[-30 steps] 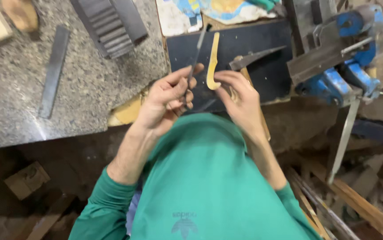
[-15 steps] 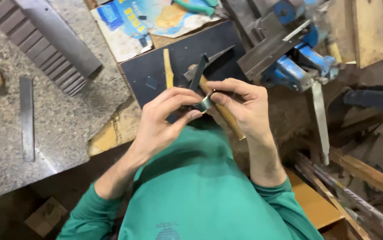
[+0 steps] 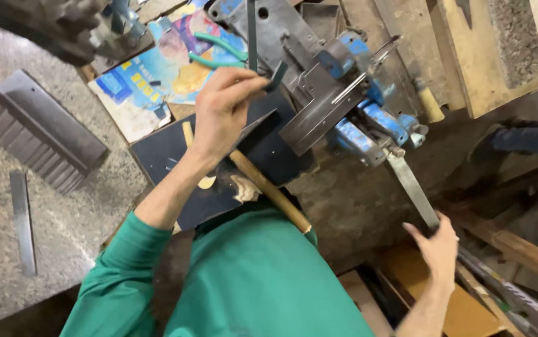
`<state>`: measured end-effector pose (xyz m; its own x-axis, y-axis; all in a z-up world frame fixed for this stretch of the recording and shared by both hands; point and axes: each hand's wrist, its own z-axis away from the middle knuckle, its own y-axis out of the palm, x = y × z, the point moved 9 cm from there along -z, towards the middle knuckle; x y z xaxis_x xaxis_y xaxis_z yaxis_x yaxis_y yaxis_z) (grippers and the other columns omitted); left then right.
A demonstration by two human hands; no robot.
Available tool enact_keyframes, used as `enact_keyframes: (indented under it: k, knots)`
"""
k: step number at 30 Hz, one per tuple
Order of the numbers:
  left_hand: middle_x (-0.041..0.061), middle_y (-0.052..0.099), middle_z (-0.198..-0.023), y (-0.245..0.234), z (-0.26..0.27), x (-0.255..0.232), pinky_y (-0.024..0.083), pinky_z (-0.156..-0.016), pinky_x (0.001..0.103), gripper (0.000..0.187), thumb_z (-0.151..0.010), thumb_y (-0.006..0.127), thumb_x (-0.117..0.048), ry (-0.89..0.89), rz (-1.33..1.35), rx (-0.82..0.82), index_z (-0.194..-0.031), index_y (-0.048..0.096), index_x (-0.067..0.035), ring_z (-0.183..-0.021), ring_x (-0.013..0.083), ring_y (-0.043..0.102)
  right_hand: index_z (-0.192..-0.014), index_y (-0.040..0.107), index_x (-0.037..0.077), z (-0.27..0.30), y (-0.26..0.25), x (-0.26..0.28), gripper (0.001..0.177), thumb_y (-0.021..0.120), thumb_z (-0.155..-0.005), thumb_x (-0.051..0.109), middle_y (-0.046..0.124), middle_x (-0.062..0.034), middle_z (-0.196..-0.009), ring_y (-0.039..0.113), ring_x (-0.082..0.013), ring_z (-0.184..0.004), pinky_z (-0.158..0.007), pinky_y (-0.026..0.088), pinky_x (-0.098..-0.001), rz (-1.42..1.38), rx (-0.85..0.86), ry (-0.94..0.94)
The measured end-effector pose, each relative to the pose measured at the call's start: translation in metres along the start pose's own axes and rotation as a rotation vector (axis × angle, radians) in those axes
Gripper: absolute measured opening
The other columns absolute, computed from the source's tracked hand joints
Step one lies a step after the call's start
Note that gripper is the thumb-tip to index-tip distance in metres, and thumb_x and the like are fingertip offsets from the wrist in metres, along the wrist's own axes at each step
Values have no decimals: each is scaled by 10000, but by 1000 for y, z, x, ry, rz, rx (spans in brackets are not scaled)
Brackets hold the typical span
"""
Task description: The person uses a bench vise and a hammer to bend and shape a small piece of wood. They repeatedly clamp the wood, strike it with the hammer, and inspect the curvature.
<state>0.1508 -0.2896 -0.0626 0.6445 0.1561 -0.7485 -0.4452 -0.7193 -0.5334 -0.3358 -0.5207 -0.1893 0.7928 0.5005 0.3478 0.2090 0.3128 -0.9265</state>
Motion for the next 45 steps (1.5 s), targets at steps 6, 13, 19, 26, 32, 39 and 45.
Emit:
enact_keyframes:
  k: [6,13,19,26,32,39,45]
  knots:
    - [64,699,-1076,48,-42,43,560,-855,371,297,-841,762,112,129,-55,12,-1098,754,-36,-1023,267,659,-955,717,9,30,16,-114,486,864,-826,453,654,-152,-682,586,-291,-639,-659,503,-389,64,178,366]
    - [50,681,-1097,74,-56,67,558,-907,373,360,-772,691,93,319,-292,129,-1097,765,-42,-1116,271,621,-975,755,69,56,-47,-149,315,856,-850,341,707,-121,-736,688,-266,-678,-711,526,-366,255,97,283]
    - [20,683,-1125,81,-53,82,560,-940,341,359,-777,681,82,374,-353,211,-1099,764,-53,-1159,235,614,-1023,768,69,25,6,-133,319,840,-833,315,720,-153,-755,685,-283,-681,-730,538,-399,216,173,277]
    - [18,685,-1138,83,-57,83,558,-957,343,272,-788,685,43,405,-330,243,-1031,759,-53,-1184,240,613,-1098,791,111,30,-1,-141,363,813,-808,328,746,-148,-779,714,-298,-739,-726,550,-423,226,218,372]
    - [21,689,-1154,84,-57,86,553,-968,357,285,-798,679,47,387,-297,317,-1044,770,-64,-1195,234,610,-1056,773,79,38,2,-141,340,837,-832,327,732,-154,-805,694,-304,-718,-756,552,-421,197,214,363]
    - [23,689,-1170,76,-55,88,543,-988,362,281,-806,689,16,444,-298,324,-1056,782,-75,-1229,256,598,-1169,764,115,32,4,-141,461,863,-767,316,737,-163,-857,707,-340,-824,-796,537,-418,165,143,306]
    - [32,693,-1159,73,-58,87,552,-958,355,288,-792,689,19,428,-306,298,-1054,776,-60,-1214,257,599,-1102,782,126,17,17,-145,398,867,-740,267,738,-168,-832,707,-324,-756,-761,541,-423,174,180,389]
